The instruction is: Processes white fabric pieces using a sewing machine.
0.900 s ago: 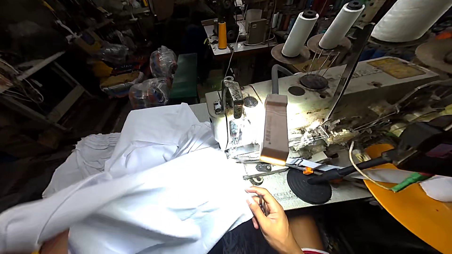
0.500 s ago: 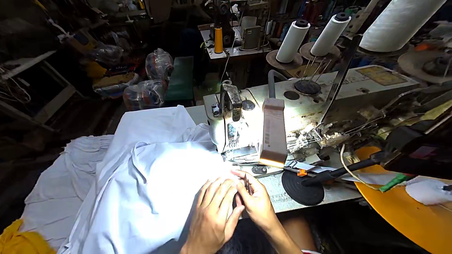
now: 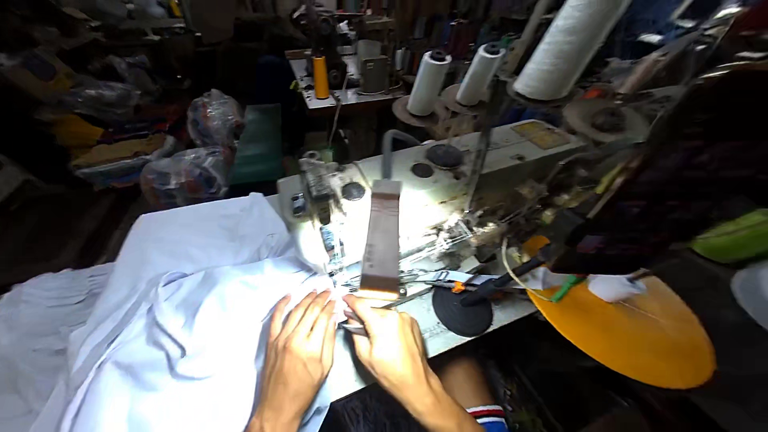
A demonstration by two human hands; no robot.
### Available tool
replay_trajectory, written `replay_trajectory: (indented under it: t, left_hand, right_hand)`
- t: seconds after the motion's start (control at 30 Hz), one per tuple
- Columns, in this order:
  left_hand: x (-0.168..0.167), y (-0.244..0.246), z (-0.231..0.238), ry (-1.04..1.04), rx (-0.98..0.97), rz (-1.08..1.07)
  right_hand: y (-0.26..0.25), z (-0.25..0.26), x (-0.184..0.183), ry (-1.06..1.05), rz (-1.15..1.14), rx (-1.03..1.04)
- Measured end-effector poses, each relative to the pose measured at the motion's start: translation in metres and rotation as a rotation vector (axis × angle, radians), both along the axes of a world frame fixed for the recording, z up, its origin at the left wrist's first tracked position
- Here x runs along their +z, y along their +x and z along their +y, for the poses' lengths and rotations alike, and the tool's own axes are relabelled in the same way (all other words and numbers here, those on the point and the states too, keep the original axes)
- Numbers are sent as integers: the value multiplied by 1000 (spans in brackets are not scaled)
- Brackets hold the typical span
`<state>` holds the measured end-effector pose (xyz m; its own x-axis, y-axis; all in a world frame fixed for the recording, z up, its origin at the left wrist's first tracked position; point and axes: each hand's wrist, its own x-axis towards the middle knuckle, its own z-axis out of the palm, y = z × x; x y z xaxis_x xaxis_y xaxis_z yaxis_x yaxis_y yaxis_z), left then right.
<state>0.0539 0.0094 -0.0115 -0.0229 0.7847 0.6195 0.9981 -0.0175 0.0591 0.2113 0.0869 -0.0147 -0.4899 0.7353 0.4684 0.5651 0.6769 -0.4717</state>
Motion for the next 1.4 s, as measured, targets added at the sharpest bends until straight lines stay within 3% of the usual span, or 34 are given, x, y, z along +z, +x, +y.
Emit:
replay_trajectory:
  t: [0.13, 0.33, 0.5, 0.63, 0.77, 0.9, 1.03, 1.17, 1.27, 1.33, 1.4]
  left_hand:
    - [6, -16, 13, -17, 16, 18]
    - [6, -19, 22, -16, 54, -220]
    - [-2, -9, 2, -8, 200, -373]
    - [-7, -9, -25, 38, 270, -409]
    - [14, -10, -56, 178, 282, -396]
    - [39, 11, -79, 240, 245, -400]
    - [34, 33, -90, 200, 201, -410]
    - [10, 39, -119, 90, 207, -442]
    - [-2, 17, -155, 43, 436, -381]
    - [10, 0, -171, 78, 507, -391]
    - [33, 0, -164, 200, 450, -357]
  right_hand:
    - [3, -1, 8, 41, -150, -31]
    - [35, -14, -10, -101, 126, -17]
    - [67, -31, -5, -324, 73, 102]
    - [60, -27, -1, -114, 27, 86]
    - [23, -15, 6, 147, 27, -23]
    - [-17, -12, 20, 229, 11, -32]
    - [-38, -12, 20, 250, 71, 53]
    - [-1, -27, 0, 137, 189, 161]
    - [60, -41, -36, -35, 146, 171]
    - [99, -48, -59, -191, 127, 165]
    - [129, -54, -76, -317, 132, 127]
